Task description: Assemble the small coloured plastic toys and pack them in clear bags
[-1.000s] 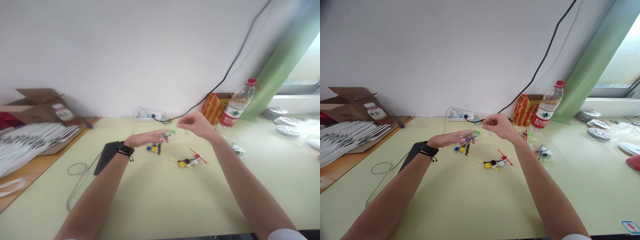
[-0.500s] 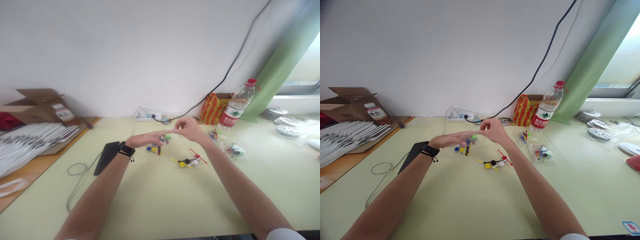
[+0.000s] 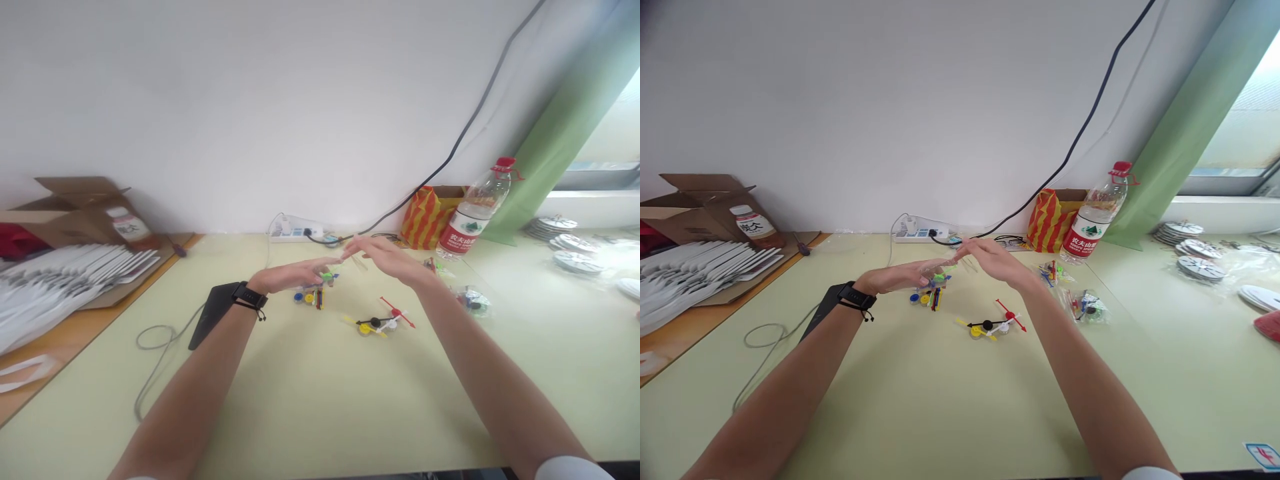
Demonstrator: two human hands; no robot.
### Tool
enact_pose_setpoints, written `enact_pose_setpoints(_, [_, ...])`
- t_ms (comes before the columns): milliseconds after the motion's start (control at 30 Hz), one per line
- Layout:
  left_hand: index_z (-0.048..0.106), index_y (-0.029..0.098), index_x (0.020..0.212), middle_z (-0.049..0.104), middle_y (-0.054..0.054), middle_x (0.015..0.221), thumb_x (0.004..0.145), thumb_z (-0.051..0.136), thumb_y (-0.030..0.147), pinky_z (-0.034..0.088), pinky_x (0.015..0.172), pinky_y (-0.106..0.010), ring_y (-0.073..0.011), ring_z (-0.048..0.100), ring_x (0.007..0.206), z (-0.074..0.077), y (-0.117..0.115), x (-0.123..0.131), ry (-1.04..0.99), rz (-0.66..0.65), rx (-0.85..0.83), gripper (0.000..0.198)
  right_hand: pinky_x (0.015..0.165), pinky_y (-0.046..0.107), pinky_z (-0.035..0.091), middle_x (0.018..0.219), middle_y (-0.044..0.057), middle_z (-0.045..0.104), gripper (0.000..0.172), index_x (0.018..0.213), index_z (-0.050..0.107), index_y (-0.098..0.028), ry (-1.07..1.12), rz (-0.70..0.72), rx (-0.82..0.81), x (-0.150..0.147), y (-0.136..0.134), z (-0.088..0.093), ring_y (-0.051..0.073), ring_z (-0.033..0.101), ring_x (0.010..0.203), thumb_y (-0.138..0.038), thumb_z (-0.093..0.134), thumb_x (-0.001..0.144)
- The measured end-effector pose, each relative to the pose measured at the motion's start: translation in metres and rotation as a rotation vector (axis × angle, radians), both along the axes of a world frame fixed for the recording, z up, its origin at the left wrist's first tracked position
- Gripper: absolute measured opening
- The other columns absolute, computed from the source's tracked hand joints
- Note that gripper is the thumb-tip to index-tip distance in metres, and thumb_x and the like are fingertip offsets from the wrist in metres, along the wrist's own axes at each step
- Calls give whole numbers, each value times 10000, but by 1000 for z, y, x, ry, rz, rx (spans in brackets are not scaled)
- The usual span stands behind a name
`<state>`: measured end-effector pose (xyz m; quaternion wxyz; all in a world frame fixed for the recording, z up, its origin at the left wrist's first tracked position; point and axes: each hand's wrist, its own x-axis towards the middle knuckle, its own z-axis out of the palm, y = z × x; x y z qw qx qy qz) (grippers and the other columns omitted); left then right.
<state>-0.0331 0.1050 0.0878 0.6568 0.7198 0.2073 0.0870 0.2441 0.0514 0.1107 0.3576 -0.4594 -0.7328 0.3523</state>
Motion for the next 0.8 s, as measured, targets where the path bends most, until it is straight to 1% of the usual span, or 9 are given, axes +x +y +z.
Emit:
enact_pose_setpoints(100, [409,415,1605,398,-57,1675,951,691,380,311,1217,-479,-308,452,1475,1,1,-3,-8,3,-24,713,1210,423,319,1496,-35,592,559,1099,824,-360,-42,1,-76,9,-12,12,303,482,1411,-705,387,1052])
enact_pose_setpoints(200, [413,423,1603,458,-66,1624,946,694,382,324,1205,-480,-308,507,1430,2,0,-2,-5,15,-28,716,1234,441,298,1487,-32,597,574,1162,808,-370,-106,10,-105,12,-18,18,312,493,1396,-749,396,1033])
enact_pose_setpoints(300, [420,435,1598,495,-55,1595,934,703,387,349,1190,-464,-297,506,1422,5,-2,1,-18,20,-18,724,1231,464,320,1510,-27,575,625,1193,801,-374,-145,43,-122,13,-16,17,311,518,1375,-779,354,1029])
enact_pose_setpoints(400, [436,433,1589,436,-38,1647,930,703,402,354,1187,-451,-292,467,1441,6,-5,3,-37,8,-7,711,1226,480,335,1567,-32,515,665,1182,810,-370,-165,77,-120,12,-13,14,323,521,1374,-800,327,1023])
enact_pose_setpoints(467, [437,427,1589,421,-37,1653,929,703,408,352,1181,-448,-295,468,1435,5,-4,4,-27,10,-3,712,1231,483,329,1578,-32,502,663,1193,809,-374,-186,103,-116,12,-11,13,332,492,1400,-801,333,1021])
enact_pose_setpoints(567, [401,409,1614,523,-65,1550,926,702,409,355,1160,-454,-302,492,1399,3,-2,3,-6,13,6,751,1225,452,338,1555,-25,531,599,1230,795,-382,-215,142,-80,11,-12,14,324,436,1445,-761,373,1037])
enact_pose_setpoints(633, [393,394,1622,595,-76,1444,929,694,415,365,1138,-444,-300,497,1377,3,-2,1,-3,19,21,756,1196,432,373,1537,-17,546,563,1252,784,-381,-204,124,-50,11,-13,16,317,440,1440,-725,384,1055])
enact_pose_setpoints(733, [411,376,1615,628,-82,1365,936,674,436,401,1070,-411,-289,529,1309,6,-3,0,18,47,36,730,1161,422,402,1532,-9,546,589,1225,796,-371,-184,69,-52,12,-15,19,314,471,1409,-727,355,1062])
enact_pose_setpoints(800, [401,369,1621,627,-87,1353,941,661,447,424,1010,-388,-280,557,1249,8,-4,0,36,57,37,732,1157,410,401,1544,-11,531,610,1197,808,-365,-193,78,-61,12,-14,18,308,468,1414,-742,348,1057])
